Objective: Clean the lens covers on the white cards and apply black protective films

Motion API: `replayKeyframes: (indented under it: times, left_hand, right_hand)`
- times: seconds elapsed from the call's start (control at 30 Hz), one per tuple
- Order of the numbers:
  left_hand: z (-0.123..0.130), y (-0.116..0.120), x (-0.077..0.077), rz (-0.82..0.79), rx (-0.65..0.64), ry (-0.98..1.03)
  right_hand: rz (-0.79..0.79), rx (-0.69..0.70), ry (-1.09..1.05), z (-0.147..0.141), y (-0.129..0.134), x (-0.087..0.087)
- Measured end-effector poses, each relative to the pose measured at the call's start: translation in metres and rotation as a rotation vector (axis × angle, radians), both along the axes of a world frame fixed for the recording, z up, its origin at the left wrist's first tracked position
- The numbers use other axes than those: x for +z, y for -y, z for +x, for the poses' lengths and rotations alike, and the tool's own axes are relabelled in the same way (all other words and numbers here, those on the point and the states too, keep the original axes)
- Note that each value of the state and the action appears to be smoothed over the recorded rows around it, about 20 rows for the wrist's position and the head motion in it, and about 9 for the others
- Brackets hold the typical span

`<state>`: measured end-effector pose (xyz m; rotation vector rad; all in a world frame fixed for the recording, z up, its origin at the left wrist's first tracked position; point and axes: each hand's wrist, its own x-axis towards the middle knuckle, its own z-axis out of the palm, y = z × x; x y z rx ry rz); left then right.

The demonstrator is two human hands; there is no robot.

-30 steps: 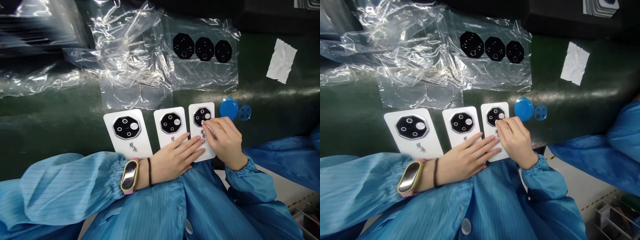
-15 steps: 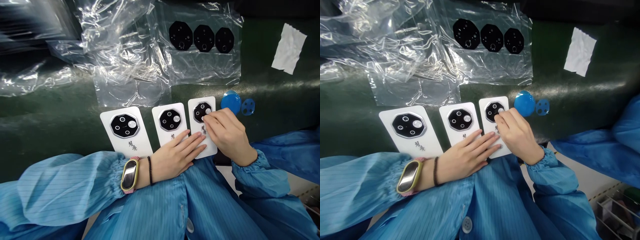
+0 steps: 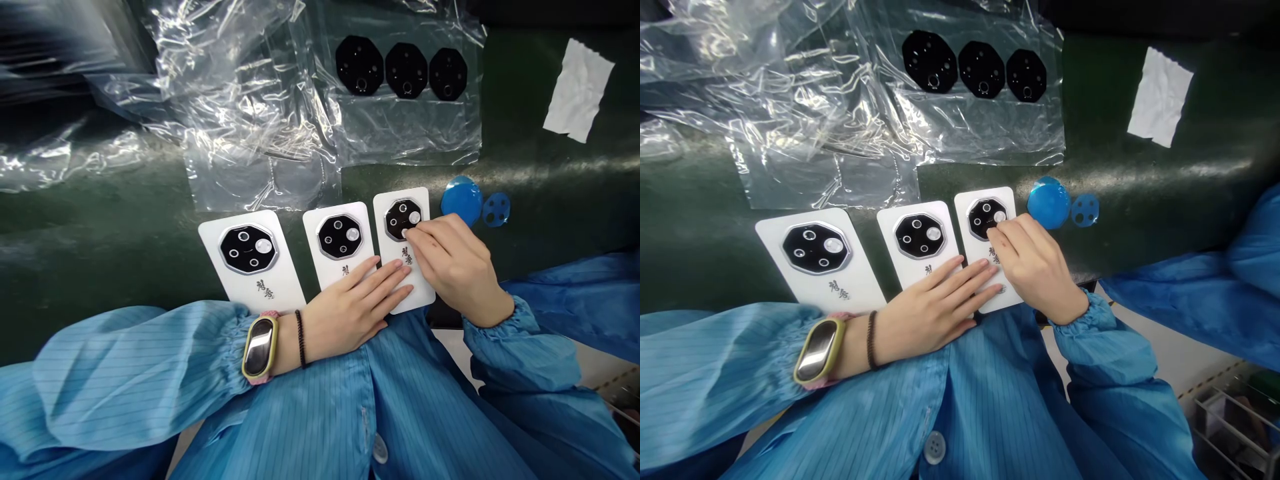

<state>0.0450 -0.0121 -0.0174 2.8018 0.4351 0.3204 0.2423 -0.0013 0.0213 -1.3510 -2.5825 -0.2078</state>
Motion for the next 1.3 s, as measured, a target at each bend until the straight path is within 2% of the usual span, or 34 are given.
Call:
replayKeyframes:
  times: [0.17, 0.37, 0.63, 0.87, 1.3]
  left_hand:
    - [0.000, 0.000, 0.000, 0.005, 0.000, 0.003]
    - [0.000, -0.002, 0.001, 0.002, -0.002, 0.009]
    - [0.000, -0.001, 0.000, 0.014, -0.001, 0.001]
    - [0.001, 0.000, 0.000, 0.019, -0.003, 0.008]
    - [0.000, 0.000, -0.001, 0.015, -0.010, -0.005]
  right_hand:
    - [-0.023, -0.014, -0.052, 0.004, 0.000, 0.001]
    - [-0.020, -0.187, -0.239, 0.007, 0.000, 0.006]
    - [0.029, -0.117, -0.135, -0.003, -0.002, -0.005]
    - [0.003, -0.050, 0.024, -0.002, 0.001, 0.000]
    - [0.003, -0.048, -0.049, 0.000, 0.004, -0.003]
